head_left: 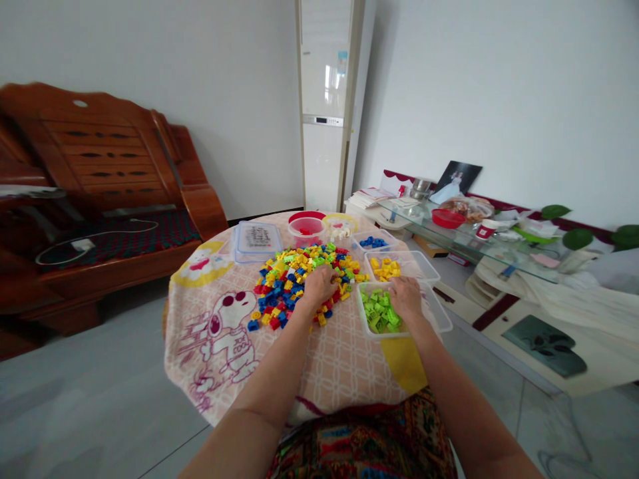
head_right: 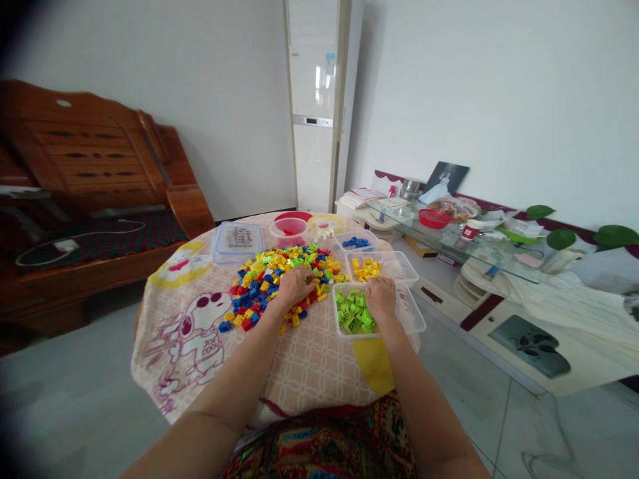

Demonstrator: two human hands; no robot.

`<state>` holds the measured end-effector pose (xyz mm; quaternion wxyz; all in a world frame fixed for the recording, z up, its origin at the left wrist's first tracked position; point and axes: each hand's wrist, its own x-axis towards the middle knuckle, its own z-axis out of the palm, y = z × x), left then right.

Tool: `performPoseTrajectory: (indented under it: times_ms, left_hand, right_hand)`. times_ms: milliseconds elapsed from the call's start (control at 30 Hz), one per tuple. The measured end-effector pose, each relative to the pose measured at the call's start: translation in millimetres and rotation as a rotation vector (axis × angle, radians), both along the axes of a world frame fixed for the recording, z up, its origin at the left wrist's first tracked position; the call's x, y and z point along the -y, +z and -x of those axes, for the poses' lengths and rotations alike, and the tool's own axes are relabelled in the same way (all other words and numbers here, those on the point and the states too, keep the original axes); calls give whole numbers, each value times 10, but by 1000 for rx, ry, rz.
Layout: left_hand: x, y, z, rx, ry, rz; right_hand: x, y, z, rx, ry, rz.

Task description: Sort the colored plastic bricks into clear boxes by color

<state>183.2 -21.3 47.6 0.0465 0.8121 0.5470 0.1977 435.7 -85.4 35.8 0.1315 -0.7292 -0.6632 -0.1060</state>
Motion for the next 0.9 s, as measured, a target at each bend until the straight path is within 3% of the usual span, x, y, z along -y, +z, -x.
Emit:
performPoseTrajectory:
  times_ms: [200, 400, 533, 633, 767, 900]
  left_hand:
    - [-43, -28, -24, 123, 27, -18]
    - [-132, -87, -89, 549, 10, 34]
    - [-208, -89, -427, 900, -55, 249]
    - [-253, -56, -745, 1077, -198, 434]
    - [-269, -48, -826, 1100, -341, 369]
    - [-231, -56, -466, 860, -197, 227]
  right_hand:
    - [0, 7, -1, 6, 5, 10]
    - [-8, -13, -8, 3, 4, 6]
    - [3, 10, 2, 18, -2, 8]
    - [18, 44, 8, 37, 0, 11]
    - [29, 63, 12, 40, -6, 14]
    - [29, 53, 19, 25, -1, 20]
